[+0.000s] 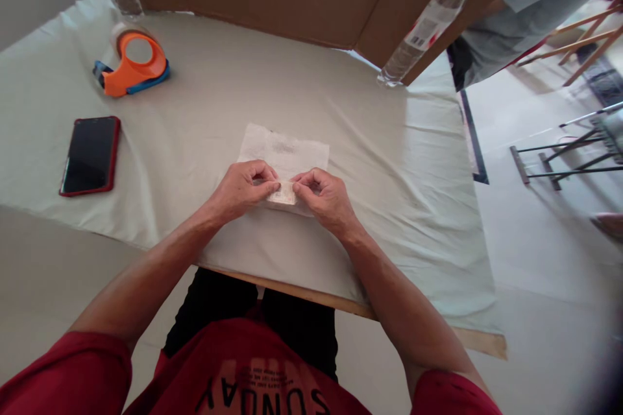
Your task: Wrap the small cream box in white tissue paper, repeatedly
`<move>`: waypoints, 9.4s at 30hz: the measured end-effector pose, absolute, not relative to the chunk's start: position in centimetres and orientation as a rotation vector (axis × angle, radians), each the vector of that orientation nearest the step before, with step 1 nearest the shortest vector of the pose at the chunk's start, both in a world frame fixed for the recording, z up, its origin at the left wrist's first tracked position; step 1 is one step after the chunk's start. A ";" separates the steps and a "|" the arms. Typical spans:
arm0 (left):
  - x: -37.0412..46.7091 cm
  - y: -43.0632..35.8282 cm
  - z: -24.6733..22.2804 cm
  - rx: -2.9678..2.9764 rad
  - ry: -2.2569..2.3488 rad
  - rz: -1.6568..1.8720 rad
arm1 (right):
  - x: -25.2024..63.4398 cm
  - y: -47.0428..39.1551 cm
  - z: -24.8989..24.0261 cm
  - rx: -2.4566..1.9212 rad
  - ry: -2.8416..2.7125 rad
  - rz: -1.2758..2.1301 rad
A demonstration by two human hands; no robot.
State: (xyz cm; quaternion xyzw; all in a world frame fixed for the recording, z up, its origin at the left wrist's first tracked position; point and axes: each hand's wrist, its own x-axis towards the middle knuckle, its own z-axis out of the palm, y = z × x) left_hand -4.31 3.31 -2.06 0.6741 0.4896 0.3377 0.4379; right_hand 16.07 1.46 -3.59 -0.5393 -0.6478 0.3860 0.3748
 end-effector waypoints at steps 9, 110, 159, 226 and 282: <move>-4.2 3.8 -1.9 1.756 1.265 0.725 | 15.4 -0.3 -0.8 -1.319 -2.207 0.080; -1.1 0.9 -2.1 2.304 1.461 0.550 | 14.2 -0.4 -1.9 -1.539 -1.376 1.045; -2.6 1.0 -4.3 2.479 1.107 1.079 | 15.7 7.8 -3.4 -1.507 -1.351 1.482; -4.6 3.3 -3.8 1.313 1.021 0.763 | 16.0 1.4 -3.8 -1.372 -1.709 1.249; -4.0 2.3 -4.5 2.042 1.260 1.217 | 15.9 1.7 -5.1 -1.384 -1.559 1.175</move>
